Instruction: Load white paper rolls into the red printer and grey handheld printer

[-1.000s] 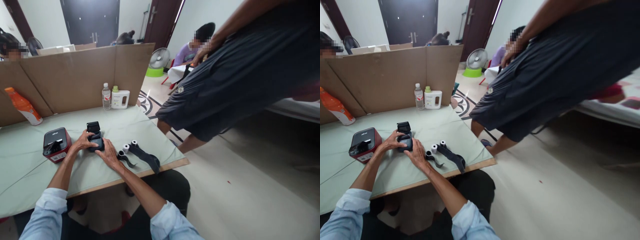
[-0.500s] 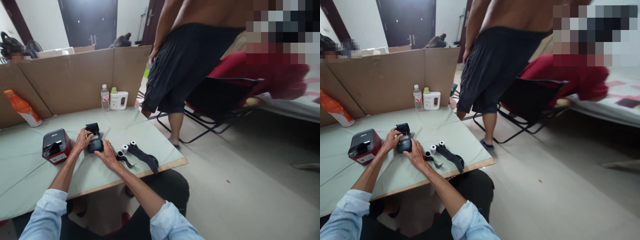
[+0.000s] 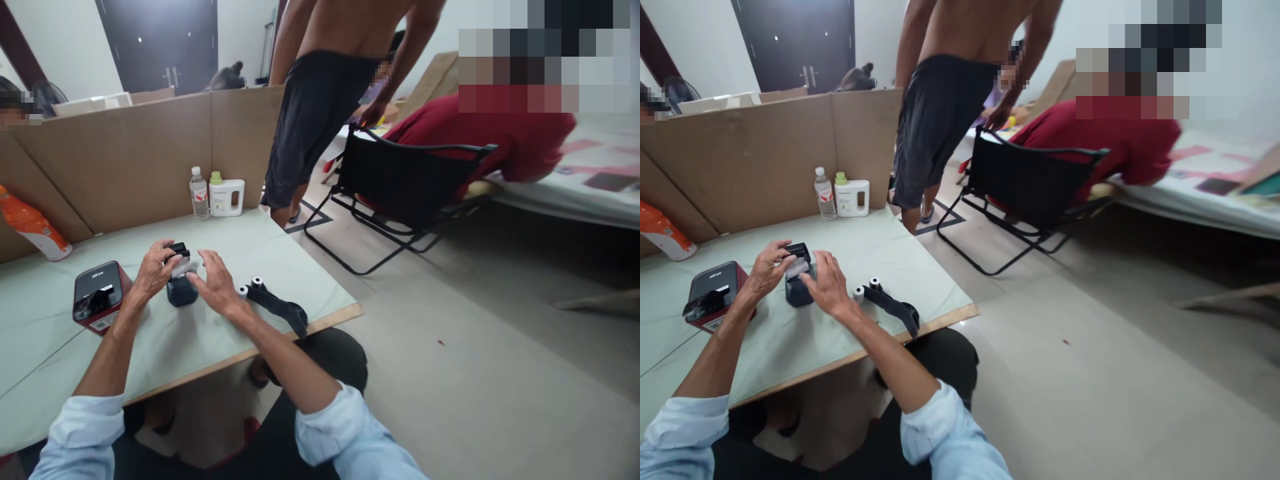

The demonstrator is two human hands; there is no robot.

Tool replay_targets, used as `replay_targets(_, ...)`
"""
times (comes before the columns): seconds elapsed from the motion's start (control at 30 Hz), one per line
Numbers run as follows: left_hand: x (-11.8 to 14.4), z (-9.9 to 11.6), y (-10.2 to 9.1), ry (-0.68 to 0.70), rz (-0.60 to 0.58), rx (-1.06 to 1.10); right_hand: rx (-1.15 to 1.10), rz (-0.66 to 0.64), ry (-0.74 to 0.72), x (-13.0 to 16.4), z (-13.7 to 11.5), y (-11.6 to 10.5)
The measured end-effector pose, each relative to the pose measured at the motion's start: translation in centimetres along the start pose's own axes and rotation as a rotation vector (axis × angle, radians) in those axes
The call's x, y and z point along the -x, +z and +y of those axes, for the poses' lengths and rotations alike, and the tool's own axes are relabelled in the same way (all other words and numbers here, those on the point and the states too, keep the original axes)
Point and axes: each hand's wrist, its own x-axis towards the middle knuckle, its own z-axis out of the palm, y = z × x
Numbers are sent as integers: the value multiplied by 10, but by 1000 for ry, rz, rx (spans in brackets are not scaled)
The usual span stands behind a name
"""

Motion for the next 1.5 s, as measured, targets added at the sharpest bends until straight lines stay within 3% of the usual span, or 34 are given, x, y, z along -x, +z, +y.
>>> replay_targets(0.13, -19, 34, 6, 21, -112, 167, -254, -211, 69, -41, 15, -42)
replay_targets(0.23, -30, 50, 22, -48, -160, 341, -449, -301, 123, -51, 24, -70)
replay_targets(0.43, -34, 65, 59, -121, -337, 632, -570, -92, 245, -35, 35, -111)
replay_targets(0.57, -36, 77, 76, -102, -415, 563, -566, -87, 320, -17, 46, -134)
replay_targets(0.73, -55, 97, 93, 142, -444, 147, -493, -2, 326, 5, 63, -160)
replay_targets(0.83, -70, 107, 112, 293, -433, -97, -377, 69, 310, 20, 77, -168)
replay_targets(0.93, -81, 114, 139, 341, -511, -236, -210, 100, 308, 37, 93, -170)
replay_targets(1.1, -82, 114, 173, 353, -688, -280, -52, -43, 369, 62, 116, -168)
replay_targets(1.27, -77, 102, 173, 378, -789, -243, -104, -173, 390, 70, 121, -163)
replay_targets(1.5, -74, 90, 166, 367, -969, -37, -263, -327, 413, 77, 105, -159)
